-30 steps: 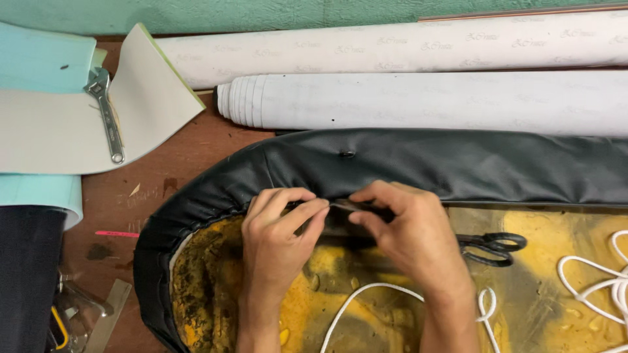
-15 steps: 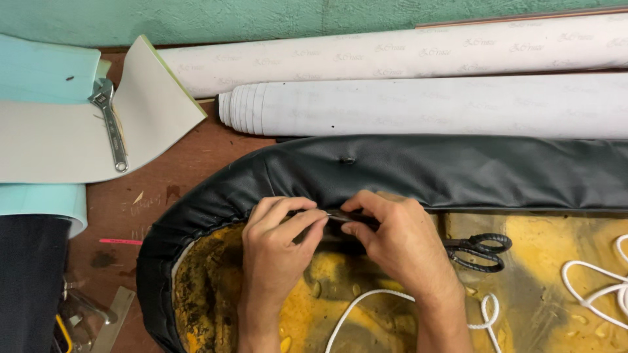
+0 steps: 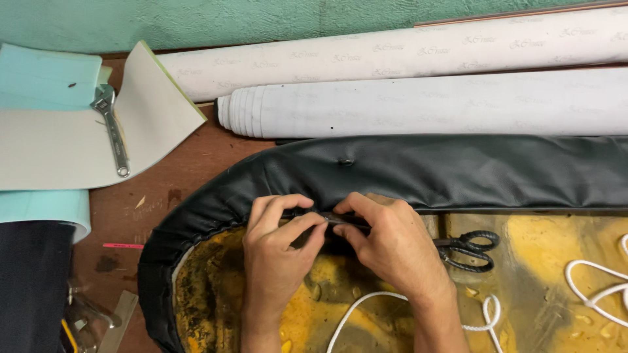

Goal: The person threads a white cord through the edge of a black leather cover on a large piece of yellow upholstery foam and ties it securely, then works with another person to align and pull the cover over the foam.

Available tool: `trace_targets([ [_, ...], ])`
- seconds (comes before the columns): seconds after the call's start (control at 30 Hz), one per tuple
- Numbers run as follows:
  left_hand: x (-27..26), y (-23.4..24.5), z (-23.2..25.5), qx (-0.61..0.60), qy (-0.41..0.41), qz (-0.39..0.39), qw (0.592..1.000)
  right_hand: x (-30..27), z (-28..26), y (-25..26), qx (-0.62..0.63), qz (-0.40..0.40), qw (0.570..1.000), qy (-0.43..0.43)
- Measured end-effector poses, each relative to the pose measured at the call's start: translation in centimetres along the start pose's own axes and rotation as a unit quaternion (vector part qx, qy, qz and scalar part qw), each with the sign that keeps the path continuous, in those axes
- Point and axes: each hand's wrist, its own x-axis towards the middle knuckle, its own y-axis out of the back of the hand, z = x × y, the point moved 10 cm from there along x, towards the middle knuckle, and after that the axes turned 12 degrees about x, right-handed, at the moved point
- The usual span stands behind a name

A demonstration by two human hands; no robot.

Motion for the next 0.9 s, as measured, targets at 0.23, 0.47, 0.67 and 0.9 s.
trace_targets([
  [0.23, -0.2, 0.2, 0.0, -0.022, 0.014, 0.000, 1.000, 0.0, 1.4, 0.1, 0.073, -0.025, 0.995, -0.056],
  [0.47, -0.1, -0.3, -0.3, -0.024, 0.037, -0.023, 0.999, 0.0, 0.4, -0.1, 0.028, -0.001, 1.000, 0.002],
  [0.67, 0.1, 0.1, 0.3, -0.020, 0.011, -0.010, 1.000, 0.2, 0.1, -0.4, -0.005, -0.008, 1.000, 0.017],
  [0.9, 0.1, -0.2, 0.1, -0.014, 0.019, -0.019, 1.000, 0.2, 0.3, -0.8, -0.013, -0.025, 0.999, 0.016],
])
